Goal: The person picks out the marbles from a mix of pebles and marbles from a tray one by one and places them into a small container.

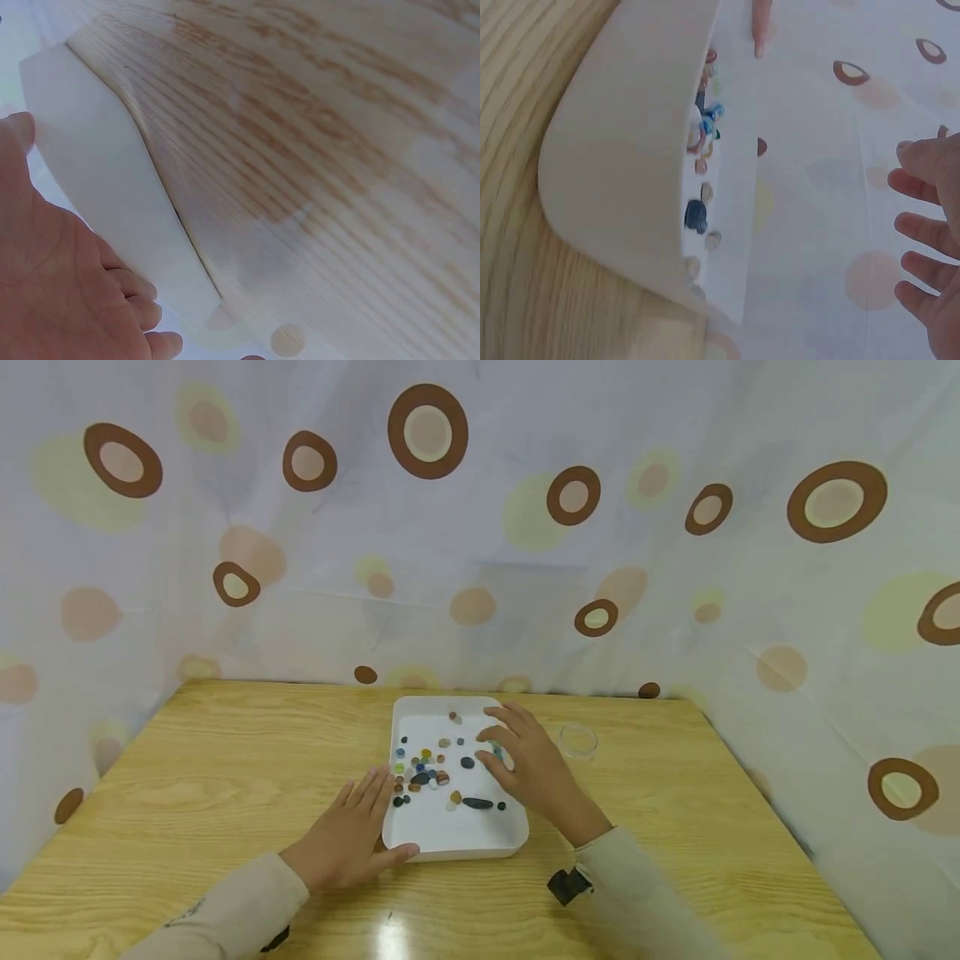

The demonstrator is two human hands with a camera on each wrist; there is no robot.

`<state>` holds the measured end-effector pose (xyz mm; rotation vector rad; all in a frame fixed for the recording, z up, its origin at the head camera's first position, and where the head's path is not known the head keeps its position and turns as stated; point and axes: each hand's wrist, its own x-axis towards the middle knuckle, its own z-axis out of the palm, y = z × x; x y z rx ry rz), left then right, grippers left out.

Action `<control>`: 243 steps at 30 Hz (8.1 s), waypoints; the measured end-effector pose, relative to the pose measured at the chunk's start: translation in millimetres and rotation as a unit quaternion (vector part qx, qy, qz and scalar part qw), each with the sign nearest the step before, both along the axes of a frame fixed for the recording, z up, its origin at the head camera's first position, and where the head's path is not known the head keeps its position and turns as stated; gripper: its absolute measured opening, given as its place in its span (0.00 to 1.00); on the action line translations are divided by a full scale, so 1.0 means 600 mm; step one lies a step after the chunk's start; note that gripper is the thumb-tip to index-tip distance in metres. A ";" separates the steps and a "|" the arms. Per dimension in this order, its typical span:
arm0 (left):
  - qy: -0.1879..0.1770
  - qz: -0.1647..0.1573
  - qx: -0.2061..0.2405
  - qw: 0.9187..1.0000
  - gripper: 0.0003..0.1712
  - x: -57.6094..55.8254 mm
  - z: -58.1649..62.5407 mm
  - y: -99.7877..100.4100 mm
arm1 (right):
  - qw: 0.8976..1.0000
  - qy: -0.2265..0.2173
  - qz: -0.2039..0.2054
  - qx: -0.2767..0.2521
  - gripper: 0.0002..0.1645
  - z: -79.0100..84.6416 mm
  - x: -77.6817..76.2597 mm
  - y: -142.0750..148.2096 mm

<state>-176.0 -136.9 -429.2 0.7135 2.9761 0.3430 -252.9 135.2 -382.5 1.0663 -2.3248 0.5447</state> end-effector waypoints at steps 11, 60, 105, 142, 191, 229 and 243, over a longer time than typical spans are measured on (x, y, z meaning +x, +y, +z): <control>0.011 -0.008 -0.002 1.000 0.57 0.001 0.003 0.001 | 0.991 -0.087 -0.031 0.093 0.10 -0.037 -0.002 -0.101; 0.012 -0.012 0.013 1.000 0.57 0.001 -0.003 -0.001 | 0.967 -0.127 -0.065 0.210 0.07 -0.093 -0.013 -0.189; 0.011 0.001 -0.002 1.000 0.59 -0.001 -0.010 -0.002 | 0.987 0.017 -0.161 -0.020 0.08 0.045 0.004 0.147; 0.013 0.002 -0.003 1.000 0.58 0.002 -0.005 -0.001 | 0.982 -0.015 -0.187 -0.030 0.08 0.016 -0.004 0.175; 0.009 0.000 0.012 1.000 0.58 0.003 -0.003 0.000 | 0.995 -0.081 -0.046 0.024 0.07 0.004 -0.011 -0.058; 0.015 -0.003 0.017 1.000 0.58 0.004 -0.004 -0.002 | 0.970 -0.147 -0.116 0.152 0.07 -0.097 -0.035 -0.126; 0.031 -0.003 0.015 0.999 0.58 -0.001 -0.019 -0.004 | 0.966 -0.160 -0.121 0.163 0.06 -0.103 -0.038 -0.126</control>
